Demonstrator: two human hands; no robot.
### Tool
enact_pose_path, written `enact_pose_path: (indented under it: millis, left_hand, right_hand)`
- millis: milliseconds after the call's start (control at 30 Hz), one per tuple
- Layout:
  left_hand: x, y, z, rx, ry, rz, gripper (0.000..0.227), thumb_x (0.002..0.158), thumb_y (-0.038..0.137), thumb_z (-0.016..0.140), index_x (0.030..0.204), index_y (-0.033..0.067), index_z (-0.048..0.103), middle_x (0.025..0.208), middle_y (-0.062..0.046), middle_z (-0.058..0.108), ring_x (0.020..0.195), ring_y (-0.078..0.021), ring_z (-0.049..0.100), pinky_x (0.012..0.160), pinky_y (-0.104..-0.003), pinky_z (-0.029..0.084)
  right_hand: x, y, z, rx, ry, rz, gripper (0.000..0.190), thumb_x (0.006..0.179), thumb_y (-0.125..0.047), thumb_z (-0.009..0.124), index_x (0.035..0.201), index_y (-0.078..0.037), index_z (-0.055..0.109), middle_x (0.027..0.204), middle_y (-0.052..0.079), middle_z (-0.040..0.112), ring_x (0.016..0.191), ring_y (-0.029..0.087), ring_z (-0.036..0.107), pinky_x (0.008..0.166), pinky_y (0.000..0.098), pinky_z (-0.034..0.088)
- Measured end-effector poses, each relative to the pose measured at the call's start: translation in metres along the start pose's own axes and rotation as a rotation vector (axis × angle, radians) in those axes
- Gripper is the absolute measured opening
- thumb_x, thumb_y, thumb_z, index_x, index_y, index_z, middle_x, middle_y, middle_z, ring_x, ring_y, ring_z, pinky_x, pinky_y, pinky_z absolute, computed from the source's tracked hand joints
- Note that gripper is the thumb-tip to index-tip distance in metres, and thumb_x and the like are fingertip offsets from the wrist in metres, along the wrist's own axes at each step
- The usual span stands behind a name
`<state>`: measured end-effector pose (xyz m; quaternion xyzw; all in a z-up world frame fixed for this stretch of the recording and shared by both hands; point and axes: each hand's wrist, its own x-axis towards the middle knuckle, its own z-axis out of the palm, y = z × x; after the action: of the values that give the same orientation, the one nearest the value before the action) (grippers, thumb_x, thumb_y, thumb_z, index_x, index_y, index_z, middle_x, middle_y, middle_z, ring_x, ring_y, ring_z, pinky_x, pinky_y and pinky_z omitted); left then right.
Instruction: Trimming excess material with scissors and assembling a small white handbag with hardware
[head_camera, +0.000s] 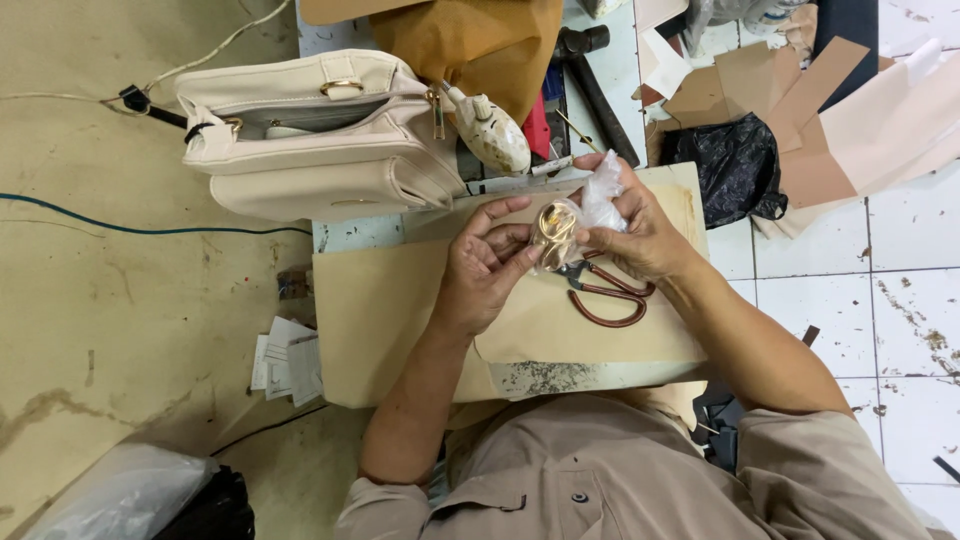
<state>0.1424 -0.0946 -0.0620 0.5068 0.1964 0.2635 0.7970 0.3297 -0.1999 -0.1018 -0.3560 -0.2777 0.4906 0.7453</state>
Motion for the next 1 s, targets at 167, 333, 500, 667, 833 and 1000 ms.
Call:
enact_pose_path:
  millis: [167,333,500,667,833,1000]
  left_hand:
    - [0.001,-0.015,-0.010,0.041,0.016,0.037,0.040,0.094,-0.004,0.071,0.132,-0.0022,0.059,0.104,-0.016,0.074,0.092,-0.0164,0.073,0.082,-0.031,0.063]
    - [0.001,-0.016,-0.009,0.036,0.032,0.033,0.036,0.096,-0.001,0.069,0.131,-0.0019,0.060,0.106,-0.012,0.072,0.095,-0.0139,0.069,0.081,-0.028,0.061]
    - [-0.002,0.004,0.004,-0.089,0.031,-0.053,0.045,0.097,0.006,0.068,0.139,-0.0018,0.055,0.107,-0.009,0.069,0.093,-0.0107,0.068,0.076,-0.022,0.059]
    - [0.002,-0.007,-0.001,-0.002,0.084,0.032,0.038,0.098,0.003,0.070,0.134,-0.0067,0.061,0.105,-0.012,0.069,0.093,-0.0132,0.067,0.076,-0.025,0.060]
    - [0.005,-0.017,-0.009,-0.090,0.047,0.013,0.036,0.099,0.002,0.068,0.133,-0.0051,0.061,0.105,-0.011,0.069,0.090,-0.0127,0.064,0.070,-0.024,0.058]
    - [0.006,-0.036,-0.022,-0.167,0.042,-0.004,0.035,0.099,0.002,0.067,0.133,-0.0059,0.060,0.107,-0.014,0.068,0.088,-0.0160,0.065,0.070,-0.029,0.060]
  right_hand:
    - [0.001,-0.003,0.009,0.041,-0.044,0.035,0.077,0.078,0.021,0.067,0.147,0.003,0.038,0.104,0.023,0.069,0.087,0.028,0.076,0.079,0.0424,0.066]
    - [0.002,0.010,-0.007,0.069,-0.049,0.032,0.076,0.080,0.021,0.066,0.148,0.004,0.037,0.099,0.023,0.068,0.082,0.031,0.077,0.075,0.0420,0.067]
    - [0.004,0.012,-0.004,0.034,-0.066,-0.008,0.076,0.080,0.021,0.067,0.148,0.005,0.038,0.095,0.023,0.068,0.079,0.030,0.077,0.073,0.0399,0.067]
    - [0.001,0.010,0.005,0.053,-0.031,0.003,0.070,0.082,0.017,0.068,0.146,0.008,0.041,0.090,0.023,0.070,0.075,0.029,0.077,0.071,0.0398,0.067]
    - [0.002,0.008,0.009,0.146,0.004,0.030,0.069,0.082,0.016,0.069,0.145,0.011,0.042,0.083,0.014,0.066,0.072,0.022,0.075,0.071,0.0375,0.067]
    - [-0.001,0.012,0.005,0.162,-0.007,0.045,0.069,0.080,0.018,0.070,0.143,0.011,0.043,0.080,0.014,0.065,0.072,0.023,0.076,0.072,0.0390,0.067]
